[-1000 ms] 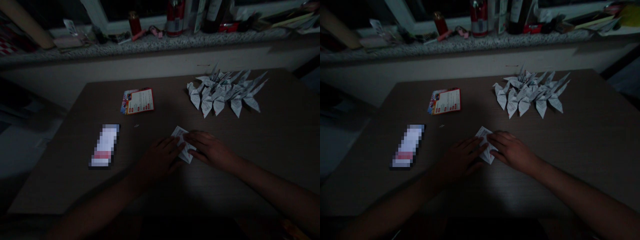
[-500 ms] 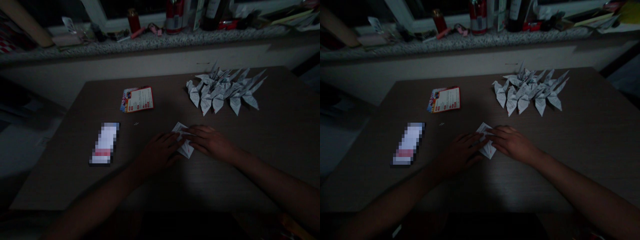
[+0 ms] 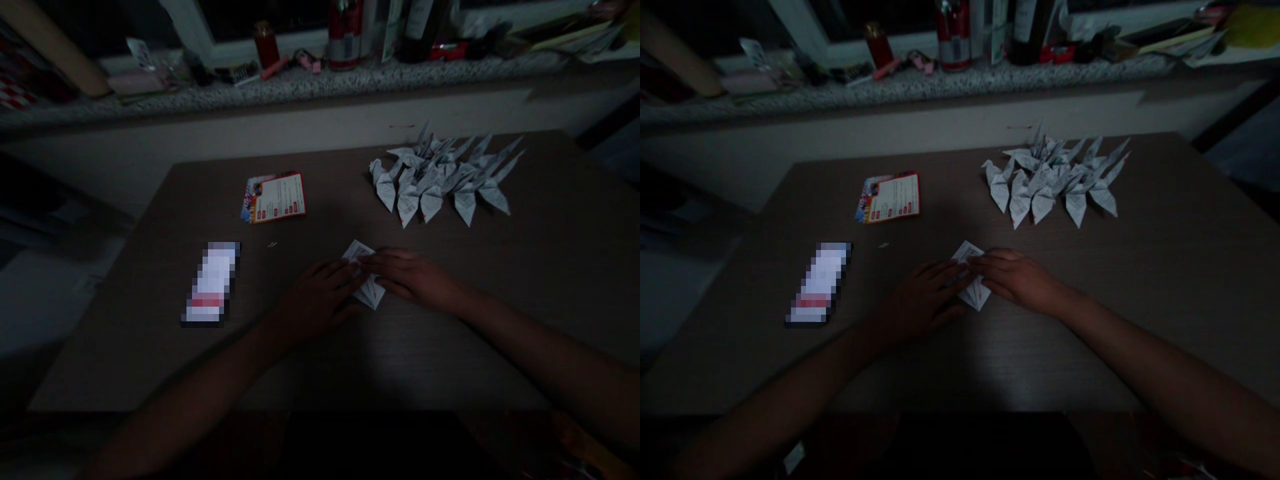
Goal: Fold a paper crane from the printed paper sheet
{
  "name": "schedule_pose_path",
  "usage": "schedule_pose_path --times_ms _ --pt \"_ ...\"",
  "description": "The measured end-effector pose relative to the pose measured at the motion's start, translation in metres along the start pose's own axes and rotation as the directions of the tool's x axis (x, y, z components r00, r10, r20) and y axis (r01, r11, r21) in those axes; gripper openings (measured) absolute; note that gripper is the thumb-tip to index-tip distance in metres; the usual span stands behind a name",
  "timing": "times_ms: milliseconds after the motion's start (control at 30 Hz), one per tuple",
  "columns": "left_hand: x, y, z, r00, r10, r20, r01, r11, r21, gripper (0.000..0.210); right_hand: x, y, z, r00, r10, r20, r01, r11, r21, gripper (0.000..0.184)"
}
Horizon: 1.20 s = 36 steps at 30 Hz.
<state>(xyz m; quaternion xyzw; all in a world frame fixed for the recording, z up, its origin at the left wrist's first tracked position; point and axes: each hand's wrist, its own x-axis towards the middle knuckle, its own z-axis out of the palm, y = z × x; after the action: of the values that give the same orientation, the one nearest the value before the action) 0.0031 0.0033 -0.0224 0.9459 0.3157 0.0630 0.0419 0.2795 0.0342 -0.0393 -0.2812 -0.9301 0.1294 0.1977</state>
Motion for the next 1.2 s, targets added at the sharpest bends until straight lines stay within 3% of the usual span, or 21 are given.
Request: schedule_pose_path --times_ms 267,533,1200 --pt "-0.001 0.005 0.003 1.0 -0.018 0.004 0.018 1.0 -0.01 0.061 0.003 0.0 0.0 1.0 -0.02 -0.002 0.02 1.0 -0.018 0.041" --pt "-0.008 0.001 -0.01 0.994 0.087 0.065 -0.084 0.995 -0.05 0.06 0.004 -0.005 0.0 1.0 -0.013 0.02 0.015 0.995 -0.095 0.042" --pt "-0.02 0.028 0.001 0.998 0.042 0.045 -0.037 0.995 -0.097 0.068 0.003 -0.009 0.007 1.0 0.014 0.02 -0.01 0.986 -0.168 0.045"
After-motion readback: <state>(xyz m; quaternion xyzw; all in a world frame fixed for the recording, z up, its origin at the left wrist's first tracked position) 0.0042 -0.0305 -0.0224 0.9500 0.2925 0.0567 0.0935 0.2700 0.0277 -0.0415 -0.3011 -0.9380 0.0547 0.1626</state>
